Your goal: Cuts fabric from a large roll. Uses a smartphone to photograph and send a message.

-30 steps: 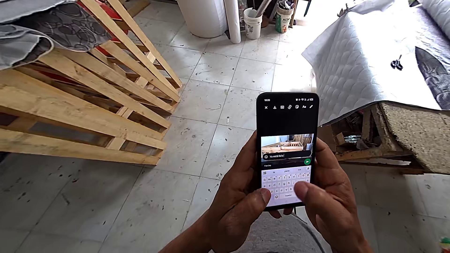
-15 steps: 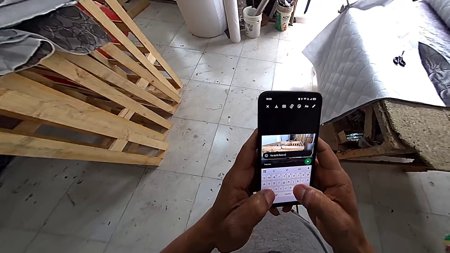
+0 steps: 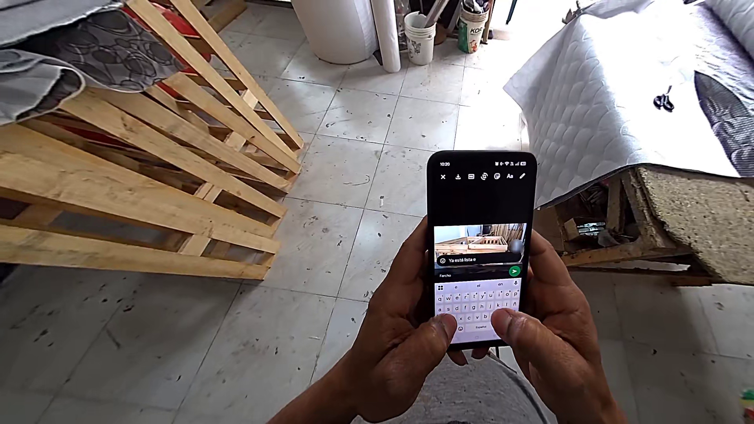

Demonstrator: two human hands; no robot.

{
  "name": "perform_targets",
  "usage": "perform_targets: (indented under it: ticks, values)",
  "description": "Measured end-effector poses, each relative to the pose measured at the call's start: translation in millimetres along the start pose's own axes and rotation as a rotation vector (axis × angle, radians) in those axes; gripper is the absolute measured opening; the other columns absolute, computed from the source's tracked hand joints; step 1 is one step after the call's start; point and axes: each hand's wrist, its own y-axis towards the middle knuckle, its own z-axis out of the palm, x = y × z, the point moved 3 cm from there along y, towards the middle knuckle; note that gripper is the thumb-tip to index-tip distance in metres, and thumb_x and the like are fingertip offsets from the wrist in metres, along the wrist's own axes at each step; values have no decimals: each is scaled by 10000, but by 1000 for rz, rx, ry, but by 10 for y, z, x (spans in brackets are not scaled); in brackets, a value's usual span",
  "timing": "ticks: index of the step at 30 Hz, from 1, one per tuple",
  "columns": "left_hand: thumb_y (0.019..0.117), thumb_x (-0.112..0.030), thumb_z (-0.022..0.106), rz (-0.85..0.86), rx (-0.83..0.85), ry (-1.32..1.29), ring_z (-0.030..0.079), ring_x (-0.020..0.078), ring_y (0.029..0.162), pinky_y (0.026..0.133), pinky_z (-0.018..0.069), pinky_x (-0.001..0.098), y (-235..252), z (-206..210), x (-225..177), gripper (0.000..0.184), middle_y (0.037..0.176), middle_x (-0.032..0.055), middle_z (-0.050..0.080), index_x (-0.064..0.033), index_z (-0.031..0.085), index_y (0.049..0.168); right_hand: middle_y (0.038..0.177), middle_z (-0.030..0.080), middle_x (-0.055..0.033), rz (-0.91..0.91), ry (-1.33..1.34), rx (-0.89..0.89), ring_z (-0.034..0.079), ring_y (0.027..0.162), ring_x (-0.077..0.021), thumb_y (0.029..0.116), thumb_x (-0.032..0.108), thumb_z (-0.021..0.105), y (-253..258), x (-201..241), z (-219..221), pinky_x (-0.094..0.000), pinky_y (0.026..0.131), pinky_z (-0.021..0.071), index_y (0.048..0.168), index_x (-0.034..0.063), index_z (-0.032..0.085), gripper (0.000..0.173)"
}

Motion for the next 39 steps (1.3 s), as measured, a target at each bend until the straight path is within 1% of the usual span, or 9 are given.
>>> perform_targets:
  ticks: [8, 12, 15, 17, 20, 23, 28, 33, 39]
  values:
    - [964, 35, 500, -7, -60, 79, 731, 219, 906, 599, 647, 326, -26, 42, -3, 735, 1259, 118, 647, -221, 239, 1602, 1164, 664, -160, -15, -37, -32, 728, 865, -223, 956, 64, 596, -9, 9, 41, -345, 619, 643, 1548, 173, 347, 651]
    - [971, -73, 508, 7, -17, 105, 699, 203, 1000, 688, 642, 321, -53, 68, 16, 735, 1323, 107, 609, -207, 189, 1619, 1099, 695, -150, -8, -99, -135, 732, 796, -210, 944, 89, 676, -11, -1, 80, -311, 566, 629, 1510, 188, 393, 640]
    - [972, -65, 486, 16, 10, 108, 691, 210, 1042, 708, 647, 334, -63, 85, 9, 734, 1350, 112, 590, -198, 176, 1623, 1057, 701, -142, -7, -141, -195, 732, 754, -211, 934, 83, 695, -20, -2, 99, -311, 533, 628, 1484, 189, 430, 619]
    - [976, -40, 473, 15, -3, 113, 705, 227, 1008, 671, 654, 351, -68, 81, -3, 720, 1333, 121, 601, -193, 192, 1621, 1078, 700, -145, -9, -98, -148, 732, 770, -209, 954, 97, 670, -38, -2, 77, -316, 546, 629, 1491, 184, 424, 597]
    - [997, -29, 454, -6, -10, 68, 727, 259, 951, 598, 657, 374, -71, 42, -47, 684, 1309, 136, 621, -209, 222, 1615, 1244, 646, -160, 7, 64, 51, 718, 932, -229, 988, 173, 551, -65, 4, -22, -365, 648, 638, 1573, 187, 344, 621]
    - [989, -54, 456, -17, 34, -46, 720, 269, 981, 604, 651, 371, -73, 6, -83, 675, 1323, 151, 615, -204, 238, 1610, 1298, 621, -168, 7, 85, 127, 715, 978, -253, 953, 85, 544, -76, 40, -24, -403, 691, 648, 1601, 187, 288, 704]
    - [993, -80, 472, -13, 48, -96, 714, 248, 988, 627, 647, 351, -78, 10, -116, 678, 1324, 151, 613, -198, 232, 1616, 1256, 642, -165, -7, 19, 102, 726, 944, -244, 937, -23, 545, -82, 63, 31, -382, 683, 653, 1600, 187, 280, 744]
    - [982, -57, 465, -14, 49, -93, 711, 250, 994, 639, 648, 353, -88, 35, -101, 698, 1335, 149, 605, -208, 222, 1618, 1218, 655, -166, 14, 10, 62, 728, 910, -241, 955, 80, 568, -94, 66, 42, -369, 645, 646, 1582, 183, 309, 686]
    - [977, -53, 472, 9, 47, -70, 707, 243, 1002, 642, 647, 345, -89, 48, -82, 711, 1345, 143, 593, -205, 208, 1619, 1163, 671, -153, 9, -26, 10, 729, 862, -215, 986, 91, 518, -73, 62, 61, -337, 593, 631, 1537, 182, 367, 579]
